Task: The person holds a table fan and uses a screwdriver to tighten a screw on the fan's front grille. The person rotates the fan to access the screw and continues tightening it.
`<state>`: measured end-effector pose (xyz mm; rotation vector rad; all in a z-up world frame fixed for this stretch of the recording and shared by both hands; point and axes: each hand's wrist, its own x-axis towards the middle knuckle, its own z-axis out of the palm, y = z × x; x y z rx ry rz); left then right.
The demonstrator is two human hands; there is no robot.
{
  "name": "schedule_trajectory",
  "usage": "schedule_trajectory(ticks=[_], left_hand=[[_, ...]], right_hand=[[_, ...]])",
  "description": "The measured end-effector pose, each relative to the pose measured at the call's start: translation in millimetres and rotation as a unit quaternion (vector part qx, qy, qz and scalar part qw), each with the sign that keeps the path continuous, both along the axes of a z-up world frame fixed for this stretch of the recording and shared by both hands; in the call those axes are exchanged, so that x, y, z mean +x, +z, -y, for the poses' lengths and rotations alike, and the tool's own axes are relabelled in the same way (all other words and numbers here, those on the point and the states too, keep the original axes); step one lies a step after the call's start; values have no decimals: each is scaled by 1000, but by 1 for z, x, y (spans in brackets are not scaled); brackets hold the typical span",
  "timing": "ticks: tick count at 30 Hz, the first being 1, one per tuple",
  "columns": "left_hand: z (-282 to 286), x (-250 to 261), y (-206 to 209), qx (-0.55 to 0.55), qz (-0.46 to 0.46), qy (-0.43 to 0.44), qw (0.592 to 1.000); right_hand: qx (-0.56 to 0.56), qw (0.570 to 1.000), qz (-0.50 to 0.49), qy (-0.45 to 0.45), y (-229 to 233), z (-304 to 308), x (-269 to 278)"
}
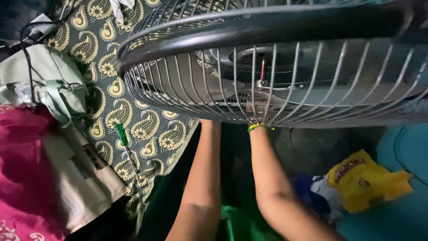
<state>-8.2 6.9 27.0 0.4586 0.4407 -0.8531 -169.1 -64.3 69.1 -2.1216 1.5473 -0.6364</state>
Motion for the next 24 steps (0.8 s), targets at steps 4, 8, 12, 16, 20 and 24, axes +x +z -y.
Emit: schedule_trajectory(ticks=[4,8,12,16,20,24], left_hand=[[-1,6,12,9,16,26,999],[-2,15,8,3,85,53,995],[-4,35,2,50,124,56,989],[-21,56,3,-101,386,77,914],[-26,66,29,28,253,84,963],[-15,64,47,58,267,107,956]], right_hand=[[43,988,148,-8,-20,-8,-11],[190,807,557,-38,-32,-2,-39],[226,512,827,-53,-17,14,-88],[171,450,872,-86,15,31,-132],[174,422,886,-85,29,49,-162],[139,463,872,-81,37,49,-150]])
